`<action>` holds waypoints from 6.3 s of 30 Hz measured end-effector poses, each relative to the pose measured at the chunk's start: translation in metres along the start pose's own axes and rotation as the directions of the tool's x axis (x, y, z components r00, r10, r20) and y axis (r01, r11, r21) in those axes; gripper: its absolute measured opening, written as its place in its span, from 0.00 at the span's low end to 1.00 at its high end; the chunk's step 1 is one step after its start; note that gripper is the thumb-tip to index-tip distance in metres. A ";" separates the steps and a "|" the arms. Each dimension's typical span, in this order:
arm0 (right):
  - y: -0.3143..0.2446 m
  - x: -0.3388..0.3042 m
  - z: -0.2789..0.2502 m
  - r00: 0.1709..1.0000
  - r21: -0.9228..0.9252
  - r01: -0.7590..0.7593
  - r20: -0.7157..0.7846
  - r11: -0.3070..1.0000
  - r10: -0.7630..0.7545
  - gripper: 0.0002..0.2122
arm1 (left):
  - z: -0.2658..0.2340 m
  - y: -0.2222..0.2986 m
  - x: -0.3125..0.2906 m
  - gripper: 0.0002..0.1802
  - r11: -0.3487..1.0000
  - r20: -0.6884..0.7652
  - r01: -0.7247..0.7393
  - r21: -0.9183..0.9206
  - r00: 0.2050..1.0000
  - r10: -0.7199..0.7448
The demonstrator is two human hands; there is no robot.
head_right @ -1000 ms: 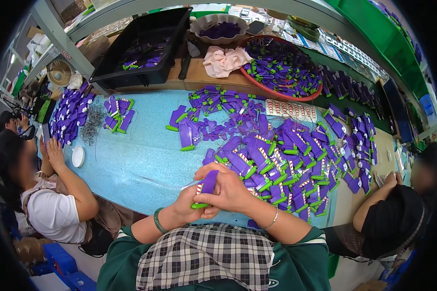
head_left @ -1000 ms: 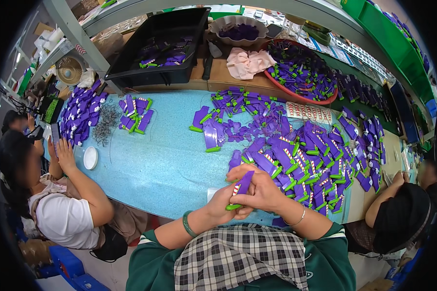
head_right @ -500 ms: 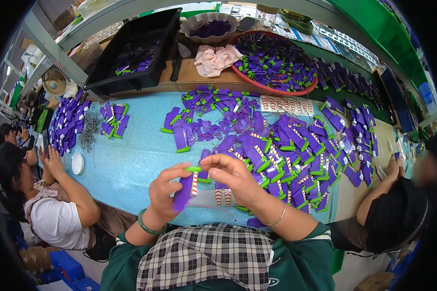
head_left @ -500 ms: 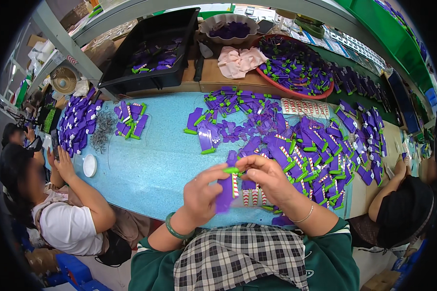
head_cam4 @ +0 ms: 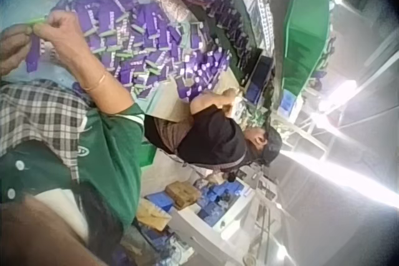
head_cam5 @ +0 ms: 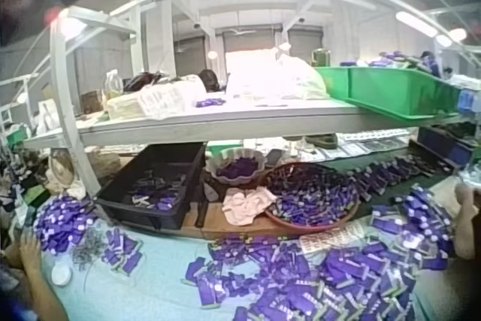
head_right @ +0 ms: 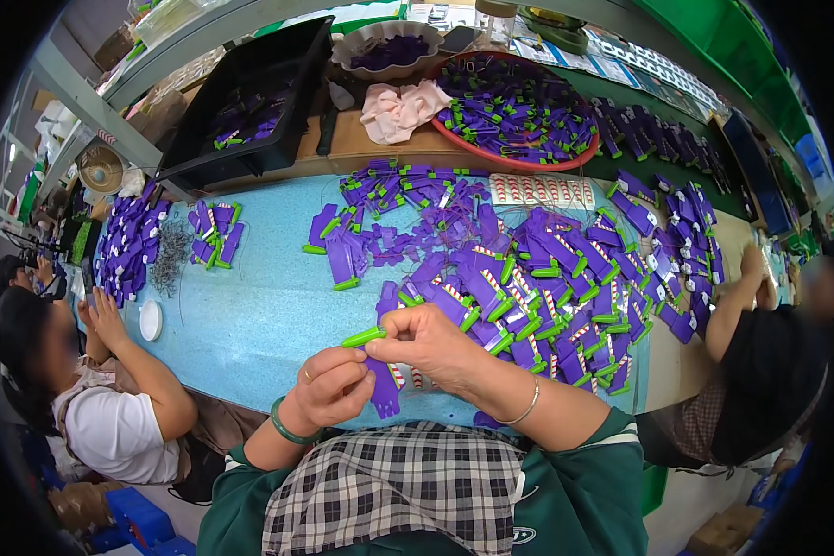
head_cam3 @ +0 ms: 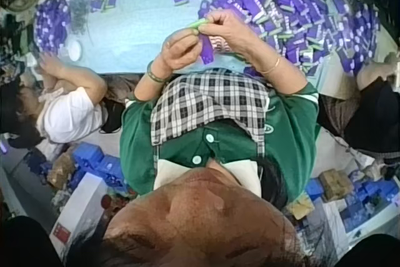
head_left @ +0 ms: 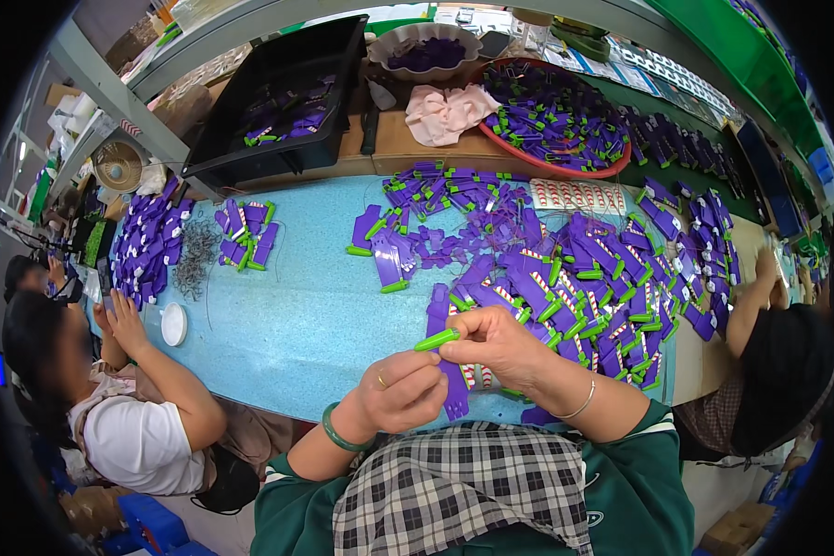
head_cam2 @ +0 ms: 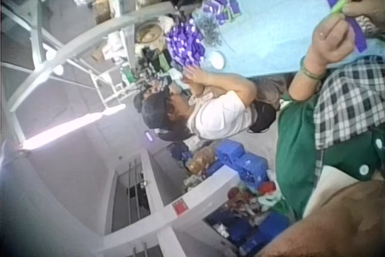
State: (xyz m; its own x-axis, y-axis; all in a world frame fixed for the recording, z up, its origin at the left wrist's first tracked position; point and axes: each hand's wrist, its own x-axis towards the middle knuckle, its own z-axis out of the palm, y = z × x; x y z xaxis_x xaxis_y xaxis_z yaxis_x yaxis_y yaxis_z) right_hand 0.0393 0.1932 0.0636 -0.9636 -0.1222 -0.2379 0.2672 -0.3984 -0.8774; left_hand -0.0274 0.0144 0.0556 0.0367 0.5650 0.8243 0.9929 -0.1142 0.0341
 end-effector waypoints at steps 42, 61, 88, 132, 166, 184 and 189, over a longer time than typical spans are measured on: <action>0.013 -0.017 -0.053 0.926 -0.520 0.319 -0.007 0.793 -0.377 0.13 | 0.056 -0.144 0.012 0.07 0.697 0.172 0.604 0.386 0.695 -0.698; 0.031 -0.003 -0.010 0.999 0.585 -0.011 -0.022 0.811 0.030 0.12 | 0.025 0.002 -0.017 0.12 0.135 0.222 0.567 -0.812 0.515 -0.828; -0.006 -0.026 -0.028 0.973 -0.827 0.231 0.202 0.513 -0.113 0.13 | 0.017 0.013 -0.026 0.11 -0.285 0.722 0.829 -0.482 0.192 -0.664; -0.057 0.073 -0.024 0.985 -0.765 0.168 0.117 0.622 -0.123 0.05 | 0.008 -0.021 -0.027 0.12 -0.108 0.354 0.679 -0.726 0.234 -0.906; -0.072 -0.021 -0.063 0.941 -0.946 0.030 -0.082 0.324 -0.327 0.07 | 0.024 -0.056 0.003 0.24 0.313 0.390 0.934 0.173 0.227 -0.893; 0.041 -0.029 -0.012 0.880 -0.940 0.262 0.326 -0.221 -0.344 0.05 | -0.024 -0.024 -0.015 0.10 -0.016 0.243 0.671 -0.741 0.247 -0.938; 0.047 -0.023 -0.009 0.831 -0.930 0.342 0.367 -0.137 -0.419 0.04 | 0.007 0.026 -0.031 0.10 -0.366 0.591 0.647 -0.669 0.165 -0.789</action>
State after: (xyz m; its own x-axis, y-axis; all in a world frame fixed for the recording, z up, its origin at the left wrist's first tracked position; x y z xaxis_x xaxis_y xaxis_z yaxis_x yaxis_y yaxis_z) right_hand 0.0735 0.1858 0.0239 -0.9077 -0.2685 0.3225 -0.3775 0.8581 -0.3482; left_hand -0.0023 -0.0004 0.0274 -0.7104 0.6669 -0.2249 -0.4156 -0.1397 0.8987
